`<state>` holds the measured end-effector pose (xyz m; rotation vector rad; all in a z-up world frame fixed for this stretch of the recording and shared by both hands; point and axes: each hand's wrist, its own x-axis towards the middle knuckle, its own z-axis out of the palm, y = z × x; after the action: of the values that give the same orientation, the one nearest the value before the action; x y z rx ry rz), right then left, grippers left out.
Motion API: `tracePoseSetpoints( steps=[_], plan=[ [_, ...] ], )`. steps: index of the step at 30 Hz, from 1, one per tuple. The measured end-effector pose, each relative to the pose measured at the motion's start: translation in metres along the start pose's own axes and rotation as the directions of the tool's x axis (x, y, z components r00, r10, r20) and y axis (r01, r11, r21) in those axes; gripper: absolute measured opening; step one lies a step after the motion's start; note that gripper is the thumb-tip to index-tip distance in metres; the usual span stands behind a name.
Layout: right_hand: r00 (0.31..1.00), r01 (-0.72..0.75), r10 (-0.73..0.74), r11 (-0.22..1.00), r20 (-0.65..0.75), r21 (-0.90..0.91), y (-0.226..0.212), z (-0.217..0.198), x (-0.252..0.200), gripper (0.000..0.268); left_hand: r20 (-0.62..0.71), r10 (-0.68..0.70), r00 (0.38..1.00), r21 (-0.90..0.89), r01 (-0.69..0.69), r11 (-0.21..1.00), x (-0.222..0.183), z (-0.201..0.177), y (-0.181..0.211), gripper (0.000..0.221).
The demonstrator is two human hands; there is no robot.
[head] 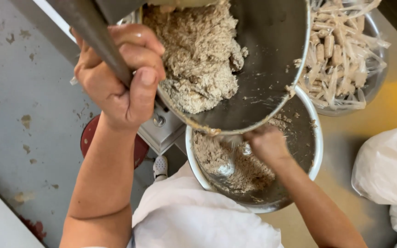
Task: Transferring a meat mixture from large stainless steel bowls into the hopper of a sausage filling machine using a metal scoop.
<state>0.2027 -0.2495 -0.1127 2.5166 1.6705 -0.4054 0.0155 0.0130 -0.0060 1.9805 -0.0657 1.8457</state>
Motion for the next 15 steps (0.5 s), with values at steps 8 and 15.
tracePoseSetpoints(
  steps=[8,15],
  plan=[
    [0.995,-0.037,0.089,0.770,0.049,-0.637,0.143,0.061,0.006,0.047,-0.032,-0.017,0.999,-0.131,0.013,0.991,-0.001,0.003,0.009,0.051],
    [0.812,-0.092,0.367,0.848,0.454,-0.521,0.096,0.061,-0.060,0.038,0.001,0.162,0.987,-0.196,-0.159,0.968,0.000,0.002,-0.004,0.051]
  ],
)
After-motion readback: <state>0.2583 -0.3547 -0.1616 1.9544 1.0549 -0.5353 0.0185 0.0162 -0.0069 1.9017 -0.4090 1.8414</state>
